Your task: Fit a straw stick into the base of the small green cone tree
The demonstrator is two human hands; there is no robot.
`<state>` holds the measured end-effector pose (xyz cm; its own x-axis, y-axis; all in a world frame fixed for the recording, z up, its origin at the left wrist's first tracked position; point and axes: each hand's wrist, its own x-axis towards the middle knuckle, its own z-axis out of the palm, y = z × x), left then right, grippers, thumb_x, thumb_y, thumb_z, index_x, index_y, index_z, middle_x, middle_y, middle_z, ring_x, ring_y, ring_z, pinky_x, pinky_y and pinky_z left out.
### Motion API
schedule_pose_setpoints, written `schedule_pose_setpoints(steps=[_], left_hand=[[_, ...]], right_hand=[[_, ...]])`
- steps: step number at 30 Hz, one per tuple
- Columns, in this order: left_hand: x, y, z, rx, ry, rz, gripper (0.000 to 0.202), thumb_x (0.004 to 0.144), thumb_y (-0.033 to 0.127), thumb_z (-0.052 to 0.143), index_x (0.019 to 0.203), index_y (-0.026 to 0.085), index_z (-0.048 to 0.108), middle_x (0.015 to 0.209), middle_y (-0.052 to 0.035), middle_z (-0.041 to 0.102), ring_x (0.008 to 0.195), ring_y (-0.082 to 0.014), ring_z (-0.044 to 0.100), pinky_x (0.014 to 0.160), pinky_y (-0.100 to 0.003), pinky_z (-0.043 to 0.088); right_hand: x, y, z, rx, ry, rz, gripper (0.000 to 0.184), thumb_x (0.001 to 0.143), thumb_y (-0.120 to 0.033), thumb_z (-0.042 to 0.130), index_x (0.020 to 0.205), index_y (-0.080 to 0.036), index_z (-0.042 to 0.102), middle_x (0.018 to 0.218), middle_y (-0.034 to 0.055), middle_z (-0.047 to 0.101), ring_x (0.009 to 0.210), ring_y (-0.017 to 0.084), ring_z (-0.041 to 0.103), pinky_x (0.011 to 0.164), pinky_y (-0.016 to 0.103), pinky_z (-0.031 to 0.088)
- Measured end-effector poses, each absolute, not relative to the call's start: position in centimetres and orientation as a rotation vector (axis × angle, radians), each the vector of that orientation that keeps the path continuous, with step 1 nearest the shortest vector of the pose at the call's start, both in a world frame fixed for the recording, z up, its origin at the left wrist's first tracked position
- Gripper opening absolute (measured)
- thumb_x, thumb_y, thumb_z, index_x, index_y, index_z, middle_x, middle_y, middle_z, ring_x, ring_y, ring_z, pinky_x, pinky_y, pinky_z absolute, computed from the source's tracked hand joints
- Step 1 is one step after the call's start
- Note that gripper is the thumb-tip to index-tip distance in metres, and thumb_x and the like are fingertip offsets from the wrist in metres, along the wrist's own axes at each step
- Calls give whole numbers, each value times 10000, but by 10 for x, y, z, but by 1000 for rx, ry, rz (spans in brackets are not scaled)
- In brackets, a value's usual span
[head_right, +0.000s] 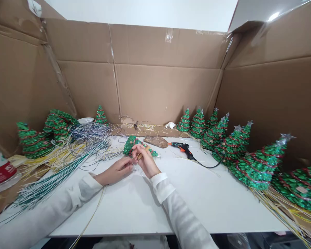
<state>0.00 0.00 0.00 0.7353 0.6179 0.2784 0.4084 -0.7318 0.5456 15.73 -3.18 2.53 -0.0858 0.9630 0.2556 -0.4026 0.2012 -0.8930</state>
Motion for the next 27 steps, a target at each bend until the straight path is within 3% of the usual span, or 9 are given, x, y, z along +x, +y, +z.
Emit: schedule_pose_setpoints(steps=[6,11,17,23,27], left_hand=[[1,1,2,2286,708,613,287,890,331,365,759,158,552,736,-4,574,717,-129,520,684,-236,396],[0,1,4,2124,762,616,287,886,353,369,822,161,572,604,26,548,603,-114,499,615,-221,386],[1,2,3,2059,785,700,300,865,395,408,820,154,581,607,12,592,604,-119,512,608,-218,379],[3,1,1,1914,778,765,308,878,408,376,813,166,554,519,30,567,513,-105,485,563,-210,354],[2,2,0,1874,790,798,292,880,405,376,799,173,535,514,32,560,489,-102,470,538,-209,336]], right_hand=[[155,-26,18,-667,-1065,1315,252,760,-423,468,825,-182,502,622,-28,473,553,95,439,546,209,378],[156,-19,7,-866,-1039,1227,302,725,-476,481,757,-180,532,637,-25,502,580,97,472,518,195,378],[159,-18,8,-1014,-1016,1177,378,716,-534,437,650,-172,521,441,-41,466,402,95,444,440,214,365],[165,-17,11,-842,-859,1179,372,678,-566,474,672,-194,493,431,-58,457,383,108,483,406,210,353],[167,-16,10,-757,-868,1370,349,679,-556,478,693,-207,470,430,-81,405,296,67,340,323,183,217]])
